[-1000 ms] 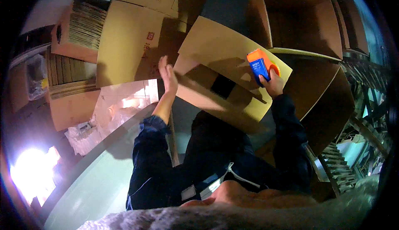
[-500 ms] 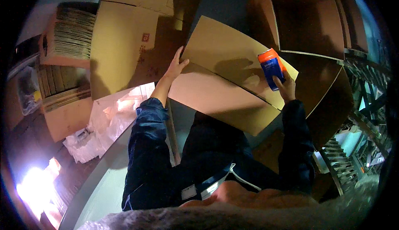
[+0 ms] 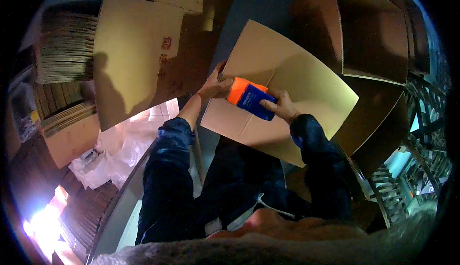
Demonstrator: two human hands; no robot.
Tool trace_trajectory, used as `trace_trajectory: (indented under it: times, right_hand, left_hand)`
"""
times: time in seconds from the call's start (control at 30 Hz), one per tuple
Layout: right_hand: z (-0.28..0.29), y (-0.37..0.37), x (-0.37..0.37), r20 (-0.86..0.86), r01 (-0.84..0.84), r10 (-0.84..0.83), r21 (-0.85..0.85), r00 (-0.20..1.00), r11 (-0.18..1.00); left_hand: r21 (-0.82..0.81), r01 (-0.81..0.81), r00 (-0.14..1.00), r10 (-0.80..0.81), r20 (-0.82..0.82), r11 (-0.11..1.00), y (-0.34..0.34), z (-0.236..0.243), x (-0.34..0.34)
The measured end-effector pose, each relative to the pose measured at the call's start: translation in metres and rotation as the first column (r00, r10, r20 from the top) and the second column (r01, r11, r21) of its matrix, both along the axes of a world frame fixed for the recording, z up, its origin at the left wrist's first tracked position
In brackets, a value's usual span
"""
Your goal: The person walks into a storage area and begins assembling and sealing cardboard boxes. They use a handheld tape dispenser to apply tape to the flaps of multiple boxes, folding them closed and securing them one by one.
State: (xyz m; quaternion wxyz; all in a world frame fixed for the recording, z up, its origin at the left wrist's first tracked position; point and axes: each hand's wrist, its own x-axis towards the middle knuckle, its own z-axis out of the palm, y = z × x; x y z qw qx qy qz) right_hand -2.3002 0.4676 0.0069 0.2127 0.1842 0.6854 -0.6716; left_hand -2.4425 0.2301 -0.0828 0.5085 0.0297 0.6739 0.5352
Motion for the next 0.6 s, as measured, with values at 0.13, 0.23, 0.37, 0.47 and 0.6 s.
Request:
trace_trajectory:
  times: [0.13, 0.23, 0.37, 0.47, 0.6]
  right_hand:
    - [-0.020, 0.003, 0.005, 0.056, -0.140, 0.134, 0.108, 0.989, 0.984]
    - [-0.016, 0.006, 0.011, -0.049, -0.078, 0.081, 0.052, 0.996, 0.996]
    - [-0.007, 0.006, 0.007, -0.009, -0.107, 0.108, 0.086, 0.994, 0.991]
    - [-0.005, 0.008, 0.005, 0.003, -0.109, 0.109, 0.076, 0.994, 0.991]
    - [-0.008, 0.011, 0.007, 0.009, -0.146, 0.146, 0.095, 0.989, 0.985]
  left_hand:
    - [-0.109, -0.037, 0.967, 0.008, -0.253, 0.993, -0.006, -0.014, 0.017]
    - [-0.427, -0.097, 0.757, -0.212, -0.618, 0.899, -0.012, 0.000, 0.034]
    - [-0.136, -0.273, 0.962, 0.272, -0.032, 0.952, -0.011, 0.044, 0.051]
    - [-0.089, -0.434, 0.687, 0.393, 0.611, 0.896, -0.001, 0.062, 0.043]
    - [-0.045, -0.438, 0.642, 0.347, 0.683, 0.898, 0.006, 0.055, 0.032]
